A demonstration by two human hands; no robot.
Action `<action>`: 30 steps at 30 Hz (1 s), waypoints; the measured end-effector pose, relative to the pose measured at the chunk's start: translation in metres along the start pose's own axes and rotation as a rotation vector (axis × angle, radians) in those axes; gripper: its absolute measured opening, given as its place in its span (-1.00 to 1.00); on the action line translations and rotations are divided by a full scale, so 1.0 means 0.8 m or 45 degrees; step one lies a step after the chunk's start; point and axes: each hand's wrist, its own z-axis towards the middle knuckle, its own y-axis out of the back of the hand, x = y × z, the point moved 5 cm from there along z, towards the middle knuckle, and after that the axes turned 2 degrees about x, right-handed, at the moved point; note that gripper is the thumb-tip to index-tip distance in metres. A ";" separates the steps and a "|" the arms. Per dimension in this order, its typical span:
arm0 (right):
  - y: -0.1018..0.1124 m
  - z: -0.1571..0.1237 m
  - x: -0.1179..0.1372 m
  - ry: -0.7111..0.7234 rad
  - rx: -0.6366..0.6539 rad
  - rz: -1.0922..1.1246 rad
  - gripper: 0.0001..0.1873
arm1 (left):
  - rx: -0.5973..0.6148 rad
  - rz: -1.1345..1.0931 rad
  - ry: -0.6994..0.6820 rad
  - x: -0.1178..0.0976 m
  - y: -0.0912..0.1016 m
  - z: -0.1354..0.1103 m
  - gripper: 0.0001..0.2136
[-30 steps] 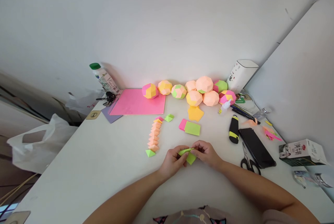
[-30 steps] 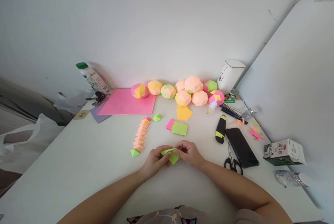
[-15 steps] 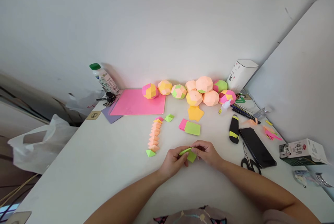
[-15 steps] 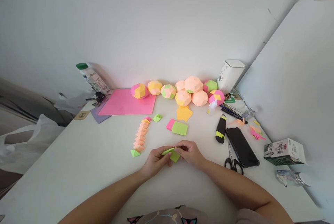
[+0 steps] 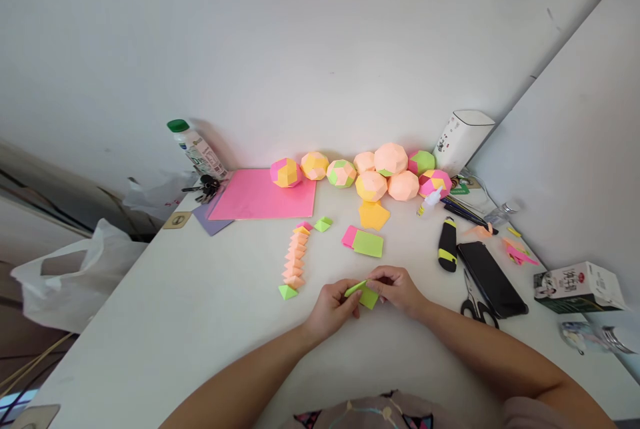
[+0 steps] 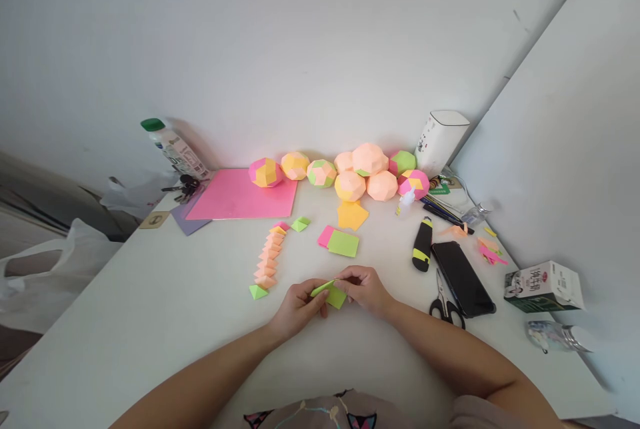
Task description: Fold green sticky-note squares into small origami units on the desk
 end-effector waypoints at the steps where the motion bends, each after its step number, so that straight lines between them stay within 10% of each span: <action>1: 0.000 0.000 0.000 -0.002 0.011 -0.007 -0.75 | -0.009 -0.009 0.006 -0.001 0.000 0.000 -0.66; 30: 0.002 0.000 0.000 -0.040 0.039 0.061 -0.73 | 0.101 -0.103 0.073 -0.002 -0.002 0.001 -0.58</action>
